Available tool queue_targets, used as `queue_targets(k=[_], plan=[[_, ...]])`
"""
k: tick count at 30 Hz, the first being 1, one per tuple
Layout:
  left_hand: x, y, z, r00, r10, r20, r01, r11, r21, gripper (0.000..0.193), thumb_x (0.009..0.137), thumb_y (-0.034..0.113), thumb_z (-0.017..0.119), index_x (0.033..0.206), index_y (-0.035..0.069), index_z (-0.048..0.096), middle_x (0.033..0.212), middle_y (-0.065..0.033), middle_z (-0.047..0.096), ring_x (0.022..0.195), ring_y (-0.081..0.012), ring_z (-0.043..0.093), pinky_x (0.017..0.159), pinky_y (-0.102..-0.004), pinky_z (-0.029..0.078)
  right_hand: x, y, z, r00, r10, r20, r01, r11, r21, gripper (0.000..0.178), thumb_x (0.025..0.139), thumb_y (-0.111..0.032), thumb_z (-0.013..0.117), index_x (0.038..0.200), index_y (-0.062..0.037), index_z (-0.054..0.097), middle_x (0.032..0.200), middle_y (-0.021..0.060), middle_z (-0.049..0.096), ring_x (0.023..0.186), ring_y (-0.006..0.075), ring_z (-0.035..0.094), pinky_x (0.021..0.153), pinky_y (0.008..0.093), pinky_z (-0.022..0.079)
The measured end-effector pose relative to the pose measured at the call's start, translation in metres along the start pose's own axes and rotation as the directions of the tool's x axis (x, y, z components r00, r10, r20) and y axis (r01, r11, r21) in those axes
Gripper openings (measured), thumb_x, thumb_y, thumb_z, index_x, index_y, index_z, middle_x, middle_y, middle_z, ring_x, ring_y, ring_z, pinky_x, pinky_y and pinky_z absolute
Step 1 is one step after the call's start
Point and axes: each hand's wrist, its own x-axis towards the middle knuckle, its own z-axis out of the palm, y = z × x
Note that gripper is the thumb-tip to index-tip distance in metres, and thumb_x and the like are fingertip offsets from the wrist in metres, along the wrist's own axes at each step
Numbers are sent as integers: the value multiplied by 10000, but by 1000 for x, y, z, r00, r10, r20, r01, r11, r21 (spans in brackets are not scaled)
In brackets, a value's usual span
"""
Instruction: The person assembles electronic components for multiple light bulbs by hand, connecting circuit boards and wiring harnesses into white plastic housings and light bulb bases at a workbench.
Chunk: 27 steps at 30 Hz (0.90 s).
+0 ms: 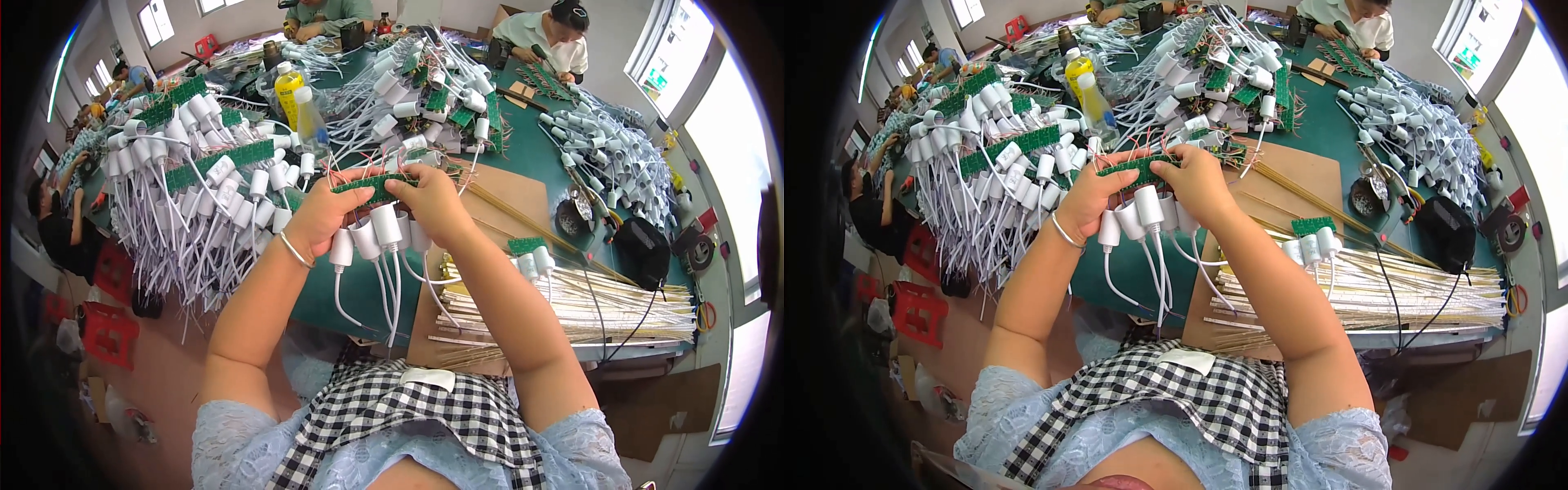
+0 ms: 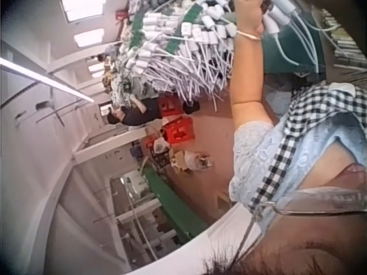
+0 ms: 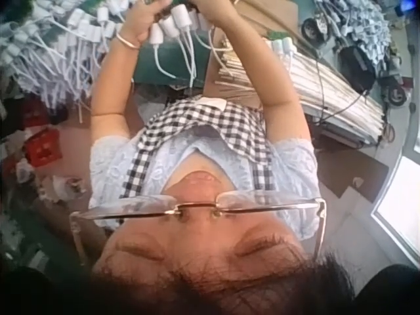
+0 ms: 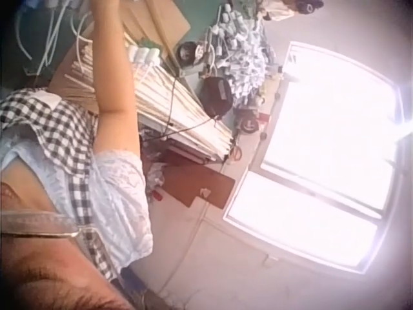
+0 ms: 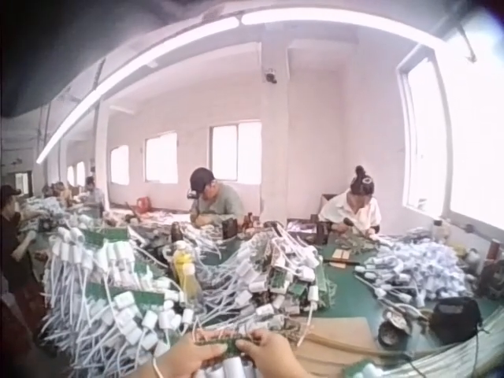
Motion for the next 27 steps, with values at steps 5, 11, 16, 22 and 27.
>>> queue_targets(k=[5, 11, 16, 22, 27], plan=[[0, -10, 3, 995, 62, -74, -63, 998, -13, 320, 871, 29, 553, 1189, -4, 531, 982, -74, 631, 816, -119, 630, 723, -251, 527, 0, -6, 5, 989, -118, -91, 83, 943, -321, 280, 781, -192, 697, 925, 40, 631, 732, 143, 660, 632, 171, 634, 587, 312, 479], [2, -7, -4, 999, 26, 19, -26, 1000, -18, 339, 864, 35, 580, 1199, 6, 540, 1049, -60, 616, 885, -100, 603, 761, -242, 509, -4, -1, -1, 999, -34, -2, 34, 999, 36, 285, 807, -165, 666, 1022, 11, 602, 823, 111, 652, 699, 164, 625, 620, 289, 483], [-3, -1, -9, 998, 28, 63, -33, 996, 82, 377, 856, 61, 607, 1224, 30, 529, 1067, -41, 615, 895, -102, 597, 773, -240, 500, -16, -23, -7, 949, 159, 272, -243, 919, 310, 277, 828, -52, 611, 1094, 3, 557, 884, 67, 620, 699, 119, 589, 622, 258, 487], [-2, -3, 2, 1000, 10, 21, -12, 995, 98, 298, 863, 55, 589, 1156, 2, 574, 1030, -59, 628, 864, -114, 609, 750, -257, 514, -2, -3, -5, 989, 42, 143, -38, 999, -35, 255, 786, -114, 680, 1000, 4, 607, 797, 59, 641, 655, 117, 595, 591, 267, 486], [11, -30, 1, 950, 175, -260, -126, 973, 194, 271, 865, 49, 578, 1127, -22, 584, 970, -85, 647, 754, -125, 628, 701, -257, 525, -2, -3, 17, 976, -193, -100, 95, 793, -602, 232, 779, -170, 692, 929, -4, 631, 785, 89, 658, 662, 144, 603, 625, 300, 486]])
